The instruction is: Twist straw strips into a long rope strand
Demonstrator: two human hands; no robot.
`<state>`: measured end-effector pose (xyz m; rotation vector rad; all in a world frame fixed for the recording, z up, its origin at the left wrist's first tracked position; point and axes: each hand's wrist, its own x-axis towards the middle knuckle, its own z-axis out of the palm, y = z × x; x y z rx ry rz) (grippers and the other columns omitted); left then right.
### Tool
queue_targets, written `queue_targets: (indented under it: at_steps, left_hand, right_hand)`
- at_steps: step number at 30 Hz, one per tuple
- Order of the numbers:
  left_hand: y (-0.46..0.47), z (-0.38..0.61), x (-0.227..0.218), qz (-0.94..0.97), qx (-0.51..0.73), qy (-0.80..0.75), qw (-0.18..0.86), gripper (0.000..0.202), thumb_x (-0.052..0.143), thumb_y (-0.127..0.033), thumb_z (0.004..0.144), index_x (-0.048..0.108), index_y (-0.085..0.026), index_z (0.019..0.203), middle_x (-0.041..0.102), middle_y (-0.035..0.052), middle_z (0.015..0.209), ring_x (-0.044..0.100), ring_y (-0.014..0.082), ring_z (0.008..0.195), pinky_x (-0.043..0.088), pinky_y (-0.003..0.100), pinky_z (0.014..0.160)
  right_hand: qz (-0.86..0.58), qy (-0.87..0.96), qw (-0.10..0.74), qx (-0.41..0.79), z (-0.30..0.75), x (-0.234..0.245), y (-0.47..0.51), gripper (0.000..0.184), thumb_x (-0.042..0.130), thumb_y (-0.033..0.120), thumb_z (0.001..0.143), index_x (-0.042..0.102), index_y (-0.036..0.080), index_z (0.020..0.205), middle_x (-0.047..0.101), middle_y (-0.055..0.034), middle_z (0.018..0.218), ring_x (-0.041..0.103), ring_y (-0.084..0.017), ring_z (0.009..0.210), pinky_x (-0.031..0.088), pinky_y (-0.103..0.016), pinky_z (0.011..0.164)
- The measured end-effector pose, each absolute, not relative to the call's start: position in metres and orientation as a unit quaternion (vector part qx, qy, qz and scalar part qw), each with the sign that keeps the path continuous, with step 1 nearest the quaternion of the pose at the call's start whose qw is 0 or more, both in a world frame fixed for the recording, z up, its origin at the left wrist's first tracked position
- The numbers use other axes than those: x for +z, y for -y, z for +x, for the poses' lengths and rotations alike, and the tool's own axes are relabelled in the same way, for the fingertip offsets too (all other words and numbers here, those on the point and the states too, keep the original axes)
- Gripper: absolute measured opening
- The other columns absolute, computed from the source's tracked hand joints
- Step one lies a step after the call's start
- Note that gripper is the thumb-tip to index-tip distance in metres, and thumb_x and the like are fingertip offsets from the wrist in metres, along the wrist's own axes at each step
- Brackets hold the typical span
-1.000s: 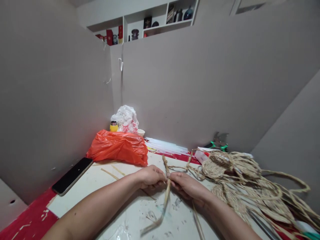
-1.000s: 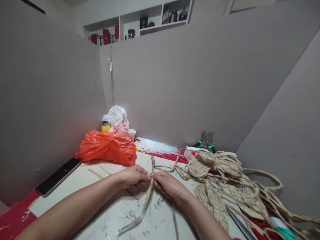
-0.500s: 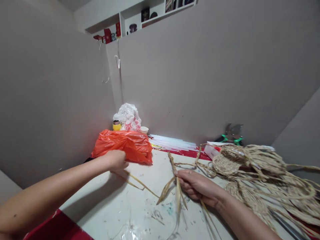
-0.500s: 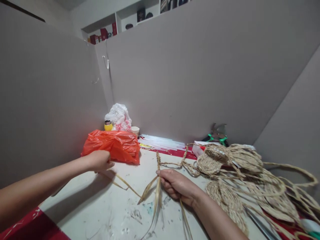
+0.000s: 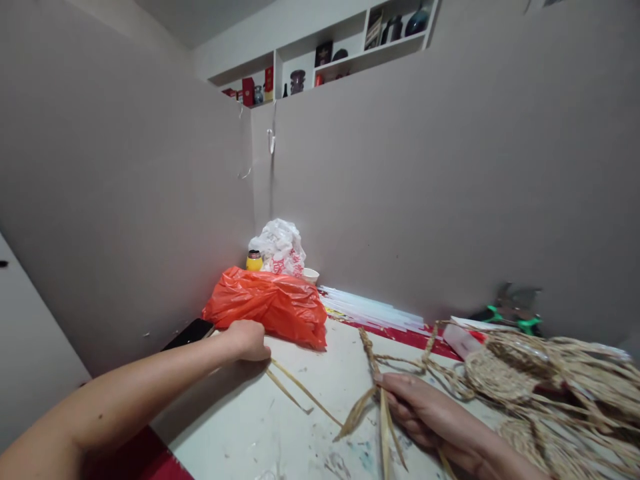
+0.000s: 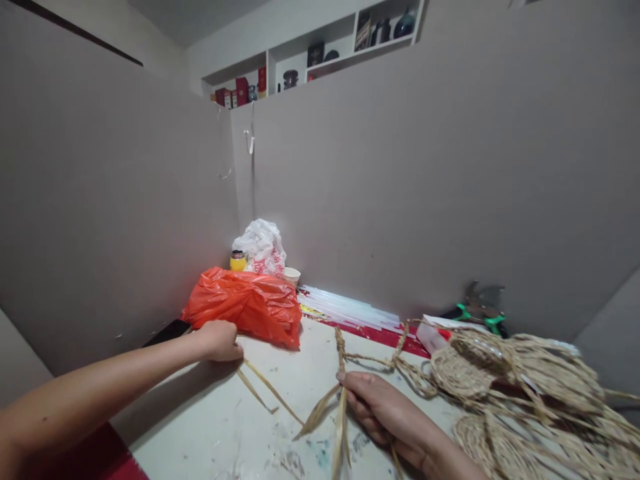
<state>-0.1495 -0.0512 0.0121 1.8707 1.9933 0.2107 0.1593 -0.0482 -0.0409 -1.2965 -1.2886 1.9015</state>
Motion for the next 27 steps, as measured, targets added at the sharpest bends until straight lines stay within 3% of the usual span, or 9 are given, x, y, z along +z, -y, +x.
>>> queue_targets:
  at_steps: [3, 7, 10, 13, 16, 21, 27]
  left_hand:
    - [0.051, -0.151, 0.016, 0.69, 0.004, -0.707, 0.155, 0.011, 0.066, -0.022, 0.05, 0.064, -0.015, 0.059, 0.068, 0.0159, 0.078, 0.061, 0.0338, 0.087, 0.044, 0.037, 0.076]
    - [0.059, -0.159, 0.033, 0.74, -0.016, -0.656, 0.151, 0.009, 0.06, -0.023, 0.057, 0.064, -0.017, 0.063, 0.067, 0.0071, 0.072, 0.061, 0.023, 0.074, 0.043, 0.028, 0.065]
    - [0.062, -0.167, 0.047, 0.762, 0.039, -0.591, 0.262, 0.014, 0.056, -0.023, 0.061, 0.062, -0.018, 0.073, 0.066, 0.0014, 0.072, 0.058, 0.0146, 0.063, 0.039, 0.021, 0.055]
    - [0.061, -0.171, 0.052, 0.732, 0.096, -0.546, 0.396, 0.021, 0.053, -0.022, 0.064, 0.061, -0.017, 0.083, 0.065, 0.0003, 0.068, 0.056, 0.012, 0.058, 0.039, 0.02, 0.053]
    - [0.058, -0.169, 0.045, 0.713, 0.116, -0.529, 0.445, 0.026, 0.053, -0.024, 0.067, 0.063, -0.016, 0.09, 0.06, -0.0011, 0.06, 0.053, 0.011, 0.054, 0.039, 0.02, 0.053]
    - [0.05, -0.166, 0.028, 0.74, 0.125, -0.549, 0.368, 0.019, 0.055, -0.03, 0.068, 0.066, -0.015, 0.074, 0.056, -0.0016, 0.057, 0.047, 0.0096, 0.05, 0.033, 0.019, 0.049]
    - [0.052, -0.167, 0.027, 0.788, 0.066, -0.595, 0.145, 0.029, 0.054, -0.041, 0.073, 0.065, -0.017, 0.06, 0.058, 0.0006, 0.056, 0.045, 0.0103, 0.05, 0.025, 0.023, 0.048]
  right_hand:
    - [-0.482, 0.481, 0.241, 0.692, 0.159, -0.041, 0.048, 0.038, 0.055, 0.046, 0.078, 0.034, 0.02, 0.061, 0.029, 0.0101, 0.044, 0.013, -0.002, 0.035, 0.007, -0.015, 0.032]
    - [-0.474, 0.485, 0.237, 0.696, 0.16, -0.039, 0.049, 0.038, 0.053, 0.047, 0.08, 0.036, 0.019, 0.06, 0.03, 0.0098, 0.044, 0.014, -0.001, 0.035, 0.007, -0.015, 0.032]
    - [-0.458, 0.488, 0.241, 0.702, 0.16, -0.038, 0.049, 0.038, 0.053, 0.046, 0.08, 0.036, 0.019, 0.059, 0.03, 0.0096, 0.044, 0.014, -0.001, 0.034, 0.007, -0.015, 0.032]
    - [-0.452, 0.478, 0.241, 0.713, 0.16, -0.037, 0.048, 0.037, 0.054, 0.045, 0.08, 0.036, 0.019, 0.06, 0.029, 0.0101, 0.043, 0.013, -0.001, 0.034, 0.006, -0.016, 0.032]
    - [-0.458, 0.465, 0.239, 0.719, 0.16, -0.037, 0.048, 0.036, 0.054, 0.044, 0.08, 0.035, 0.02, 0.061, 0.027, 0.0106, 0.043, 0.012, -0.001, 0.034, 0.004, -0.016, 0.033]
    - [-0.458, 0.457, 0.249, 0.721, 0.161, -0.038, 0.048, 0.035, 0.054, 0.043, 0.08, 0.036, 0.02, 0.062, 0.031, 0.0097, 0.044, 0.014, -0.002, 0.034, 0.004, -0.016, 0.033]
    - [-0.448, 0.462, 0.248, 0.724, 0.162, -0.037, 0.048, 0.037, 0.056, 0.045, 0.079, 0.037, 0.019, 0.061, 0.03, 0.01, 0.044, 0.014, -0.002, 0.035, 0.006, -0.016, 0.033]
